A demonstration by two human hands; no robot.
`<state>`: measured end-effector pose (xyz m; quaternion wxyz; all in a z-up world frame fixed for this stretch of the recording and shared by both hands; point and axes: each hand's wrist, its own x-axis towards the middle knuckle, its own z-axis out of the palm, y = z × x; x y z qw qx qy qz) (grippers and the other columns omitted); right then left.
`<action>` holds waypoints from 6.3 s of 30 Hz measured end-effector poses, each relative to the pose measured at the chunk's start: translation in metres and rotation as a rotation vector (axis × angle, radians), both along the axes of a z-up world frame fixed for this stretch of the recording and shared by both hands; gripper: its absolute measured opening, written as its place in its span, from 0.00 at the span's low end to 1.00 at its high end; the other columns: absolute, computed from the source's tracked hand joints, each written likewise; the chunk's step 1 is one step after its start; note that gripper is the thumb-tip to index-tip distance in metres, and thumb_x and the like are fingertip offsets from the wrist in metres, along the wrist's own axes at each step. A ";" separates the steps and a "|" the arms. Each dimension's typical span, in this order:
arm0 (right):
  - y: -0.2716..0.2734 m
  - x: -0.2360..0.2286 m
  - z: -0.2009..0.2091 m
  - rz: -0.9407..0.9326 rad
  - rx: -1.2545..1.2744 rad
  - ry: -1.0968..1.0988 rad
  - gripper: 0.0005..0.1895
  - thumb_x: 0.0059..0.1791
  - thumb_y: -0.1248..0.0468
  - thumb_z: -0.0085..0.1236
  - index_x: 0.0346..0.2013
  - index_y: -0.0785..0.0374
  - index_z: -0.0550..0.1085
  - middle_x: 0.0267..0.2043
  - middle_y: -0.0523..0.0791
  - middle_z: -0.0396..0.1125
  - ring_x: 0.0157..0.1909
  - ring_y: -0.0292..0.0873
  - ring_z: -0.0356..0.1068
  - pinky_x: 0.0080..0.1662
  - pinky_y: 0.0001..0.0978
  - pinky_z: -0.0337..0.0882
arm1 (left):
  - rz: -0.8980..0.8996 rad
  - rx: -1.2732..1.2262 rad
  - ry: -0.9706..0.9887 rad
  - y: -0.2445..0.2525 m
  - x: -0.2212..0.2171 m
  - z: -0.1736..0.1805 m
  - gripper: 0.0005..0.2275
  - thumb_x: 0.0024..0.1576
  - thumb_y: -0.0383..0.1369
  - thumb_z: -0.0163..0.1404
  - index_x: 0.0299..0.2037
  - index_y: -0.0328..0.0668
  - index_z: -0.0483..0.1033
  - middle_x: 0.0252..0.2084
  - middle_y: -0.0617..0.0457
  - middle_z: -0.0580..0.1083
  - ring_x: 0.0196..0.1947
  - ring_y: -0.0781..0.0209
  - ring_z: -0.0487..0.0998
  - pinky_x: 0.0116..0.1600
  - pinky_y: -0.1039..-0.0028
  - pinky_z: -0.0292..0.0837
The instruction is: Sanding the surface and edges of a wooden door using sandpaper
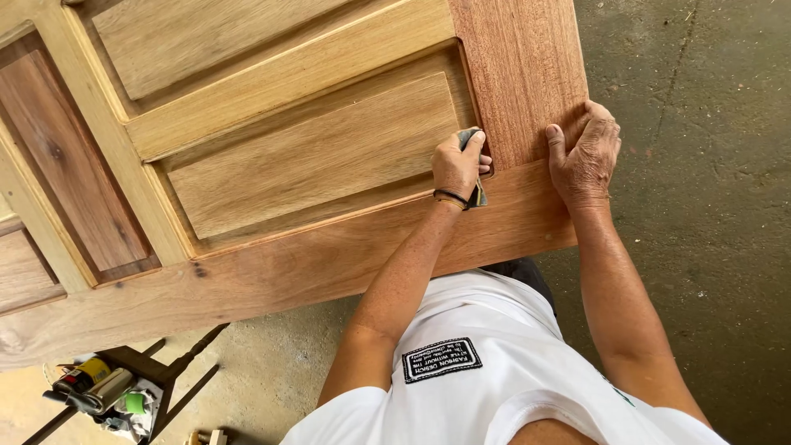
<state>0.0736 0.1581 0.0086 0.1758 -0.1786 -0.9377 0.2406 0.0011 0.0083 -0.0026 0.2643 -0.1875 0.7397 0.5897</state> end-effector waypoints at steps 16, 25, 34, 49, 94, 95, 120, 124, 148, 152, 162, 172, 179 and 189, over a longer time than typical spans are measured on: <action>0.004 0.000 -0.008 0.002 -0.047 -0.023 0.24 0.46 0.55 0.49 0.49 0.66 0.57 0.45 0.53 0.55 0.45 0.55 0.57 0.43 0.42 0.58 | -0.487 -0.589 0.284 0.008 0.002 0.010 0.08 0.54 0.38 0.30 0.31 0.46 0.60 0.30 0.43 0.71 0.33 0.45 0.73 0.40 0.59 0.68; -0.005 -0.007 0.010 -0.040 -0.099 -0.098 0.25 0.45 0.58 0.48 0.49 0.69 0.55 0.47 0.54 0.55 0.46 0.54 0.55 0.46 0.46 0.55 | -0.237 -0.424 0.619 0.028 -0.097 -0.024 0.10 0.56 0.32 0.29 0.27 0.39 0.61 0.13 0.60 0.61 0.08 0.72 0.56 0.08 0.83 0.53; -0.001 -0.005 0.004 0.013 -0.011 -0.040 0.24 0.44 0.58 0.49 0.48 0.69 0.56 0.44 0.54 0.54 0.43 0.57 0.57 0.42 0.44 0.58 | -0.455 -0.502 0.332 0.009 -0.034 0.003 0.09 0.54 0.40 0.31 0.30 0.46 0.60 0.25 0.40 0.70 0.30 0.42 0.73 0.38 0.57 0.68; -0.002 -0.006 0.006 0.012 -0.002 -0.067 0.24 0.45 0.59 0.49 0.49 0.67 0.54 0.44 0.53 0.53 0.44 0.55 0.57 0.42 0.45 0.57 | -0.640 -0.499 0.299 -0.004 -0.011 0.017 0.09 0.53 0.38 0.32 0.26 0.46 0.61 0.21 0.44 0.71 0.27 0.46 0.75 0.34 0.63 0.70; -0.007 -0.011 0.015 -0.010 -0.078 -0.098 0.23 0.45 0.61 0.48 0.49 0.69 0.55 0.47 0.54 0.54 0.44 0.54 0.56 0.46 0.45 0.56 | -0.526 -0.263 0.616 -0.004 -0.073 -0.007 0.09 0.54 0.34 0.34 0.22 0.44 0.59 0.14 0.59 0.58 0.12 0.69 0.55 0.14 0.79 0.53; -0.008 -0.010 0.015 -0.011 -0.080 -0.095 0.23 0.45 0.61 0.49 0.49 0.69 0.55 0.47 0.53 0.54 0.45 0.54 0.56 0.47 0.45 0.56 | -0.478 -0.279 0.603 0.001 -0.087 -0.015 0.09 0.54 0.35 0.31 0.23 0.44 0.59 0.14 0.60 0.59 0.10 0.71 0.56 0.11 0.81 0.54; -0.095 -0.032 0.038 0.366 -0.390 -0.426 0.16 0.37 0.63 0.51 0.35 0.68 0.65 0.35 0.53 0.55 0.37 0.58 0.61 0.35 0.47 0.64 | -0.508 -0.042 0.163 -0.042 -0.011 0.040 0.27 0.54 0.51 0.25 0.48 0.37 0.64 0.46 0.36 0.66 0.53 0.44 0.61 0.58 0.61 0.54; -0.083 -0.032 -0.010 0.329 -0.219 -0.357 0.06 0.44 0.63 0.47 0.28 0.63 0.64 0.27 0.48 0.56 0.32 0.53 0.63 0.32 0.44 0.64 | -0.533 0.065 0.102 -0.062 -0.013 0.054 0.28 0.54 0.54 0.27 0.53 0.39 0.60 0.50 0.38 0.63 0.56 0.48 0.58 0.60 0.63 0.49; -0.102 -0.065 -0.003 0.159 -0.186 -0.281 0.05 0.47 0.74 0.43 0.26 0.72 0.65 0.28 0.50 0.59 0.26 0.42 0.55 0.27 0.31 0.58 | -0.224 -1.013 0.922 -0.223 -0.059 0.006 0.13 0.51 0.39 0.40 0.45 0.49 0.65 0.43 0.50 0.58 0.49 0.51 0.57 0.57 0.51 0.45; -0.091 -0.099 -0.017 0.170 -0.124 -0.187 0.04 0.42 0.74 0.48 0.22 0.70 0.66 0.25 0.48 0.59 0.25 0.44 0.57 0.25 0.33 0.58 | -0.221 -1.056 0.961 -0.222 -0.060 0.006 0.12 0.51 0.38 0.41 0.44 0.49 0.65 0.43 0.49 0.58 0.48 0.50 0.58 0.57 0.51 0.47; -0.103 -0.066 0.008 0.155 -0.228 -0.185 0.03 0.42 0.73 0.47 0.23 0.69 0.65 0.27 0.46 0.59 0.27 0.44 0.58 0.29 0.33 0.57 | -0.225 -1.048 0.958 -0.221 -0.059 0.009 0.12 0.51 0.38 0.40 0.44 0.47 0.64 0.43 0.48 0.59 0.48 0.49 0.58 0.57 0.51 0.46; -0.088 -0.120 -0.020 0.217 -0.124 -0.053 0.04 0.43 0.76 0.45 0.27 0.66 0.66 0.27 0.46 0.62 0.29 0.41 0.59 0.29 0.28 0.62 | -0.210 -1.031 1.016 -0.223 -0.058 0.003 0.12 0.52 0.38 0.40 0.44 0.47 0.65 0.42 0.48 0.60 0.46 0.50 0.59 0.57 0.52 0.47; -0.093 -0.082 -0.040 0.132 -0.166 -0.161 0.03 0.42 0.68 0.50 0.30 0.61 0.70 0.27 0.48 0.59 0.31 0.52 0.64 0.34 0.41 0.65 | -0.207 -1.099 1.046 -0.226 -0.061 -0.009 0.13 0.50 0.40 0.40 0.45 0.51 0.63 0.42 0.52 0.57 0.51 0.53 0.57 0.57 0.58 0.42; -0.107 -0.076 0.006 0.189 -0.121 -0.166 0.04 0.43 0.72 0.46 0.31 0.70 0.70 0.28 0.54 0.59 0.29 0.58 0.63 0.30 0.46 0.65 | -0.212 -1.076 1.030 -0.226 -0.060 -0.006 0.13 0.50 0.40 0.41 0.45 0.51 0.63 0.42 0.52 0.57 0.51 0.53 0.56 0.57 0.58 0.43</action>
